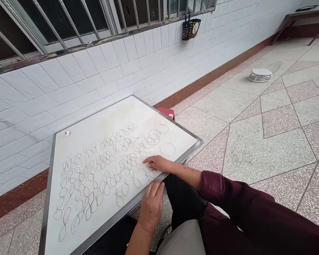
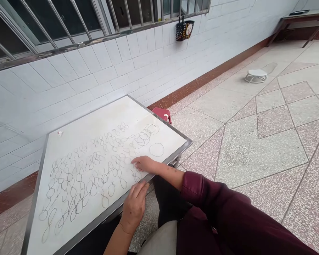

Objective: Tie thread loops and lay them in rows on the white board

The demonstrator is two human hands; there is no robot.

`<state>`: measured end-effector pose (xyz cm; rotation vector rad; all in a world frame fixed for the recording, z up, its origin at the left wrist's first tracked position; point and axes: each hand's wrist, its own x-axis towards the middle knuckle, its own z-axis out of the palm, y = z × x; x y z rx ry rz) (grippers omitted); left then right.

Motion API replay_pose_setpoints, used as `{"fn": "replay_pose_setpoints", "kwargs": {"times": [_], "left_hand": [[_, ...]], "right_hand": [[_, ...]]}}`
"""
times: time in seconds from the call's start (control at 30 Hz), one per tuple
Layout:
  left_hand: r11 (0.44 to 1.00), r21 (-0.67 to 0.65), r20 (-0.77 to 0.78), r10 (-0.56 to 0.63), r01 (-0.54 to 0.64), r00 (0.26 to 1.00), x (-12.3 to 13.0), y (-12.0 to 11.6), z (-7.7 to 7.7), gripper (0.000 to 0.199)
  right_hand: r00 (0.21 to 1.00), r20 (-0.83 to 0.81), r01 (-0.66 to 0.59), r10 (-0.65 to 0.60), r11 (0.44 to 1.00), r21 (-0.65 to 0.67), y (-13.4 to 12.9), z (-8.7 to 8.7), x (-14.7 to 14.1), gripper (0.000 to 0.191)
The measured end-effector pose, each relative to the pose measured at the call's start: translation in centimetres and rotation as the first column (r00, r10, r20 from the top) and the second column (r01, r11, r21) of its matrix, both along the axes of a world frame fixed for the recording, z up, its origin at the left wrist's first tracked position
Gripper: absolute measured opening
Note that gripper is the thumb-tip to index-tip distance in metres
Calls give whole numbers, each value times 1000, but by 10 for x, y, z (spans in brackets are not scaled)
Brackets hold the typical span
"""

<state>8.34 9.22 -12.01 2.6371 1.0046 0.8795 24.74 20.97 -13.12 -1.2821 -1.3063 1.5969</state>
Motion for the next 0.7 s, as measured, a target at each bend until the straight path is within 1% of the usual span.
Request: {"fn": "replay_pose_setpoints", "kwargs": {"times": [0.07, 0.13, 0.23, 0.37, 0.5, 0.6, 0.7], "left_hand": [[999, -3, -30, -47, 47, 998, 0, -4, -1, 48], [999, -1, -49, -53, 53, 997, -2, -4, -3, 48], [1000, 15, -60, -8, 9, 998, -8, 0, -9, 48], [997, 35, -65, 70, -67, 995, -19, 11, -21, 51], [996, 31, -87, 85, -83, 993, -24, 17, -30, 56], [998, 26, -94, 64, -61, 994, -26, 20, -31, 54], [999, 26, -88, 50, -48, 995, -29, 22, -28, 46]], "right_hand": [[999, 37, -22, 21, 1000, 14, 5, 2, 1, 26], [998, 58, -41, 40, 999, 21, 10, 4, 3, 28], [995, 77, -61, 58, 998, 28, 16, 6, 9, 25], [990, 124, -67, 60, 996, 53, 21, 3, 16, 17], [976, 210, -72, 54, 994, 80, 22, 2, 15, 15], [963, 269, -69, 34, 990, 119, 19, 3, 9, 19], [956, 294, -40, -15, 983, 179, 12, 4, 4, 20]]}}
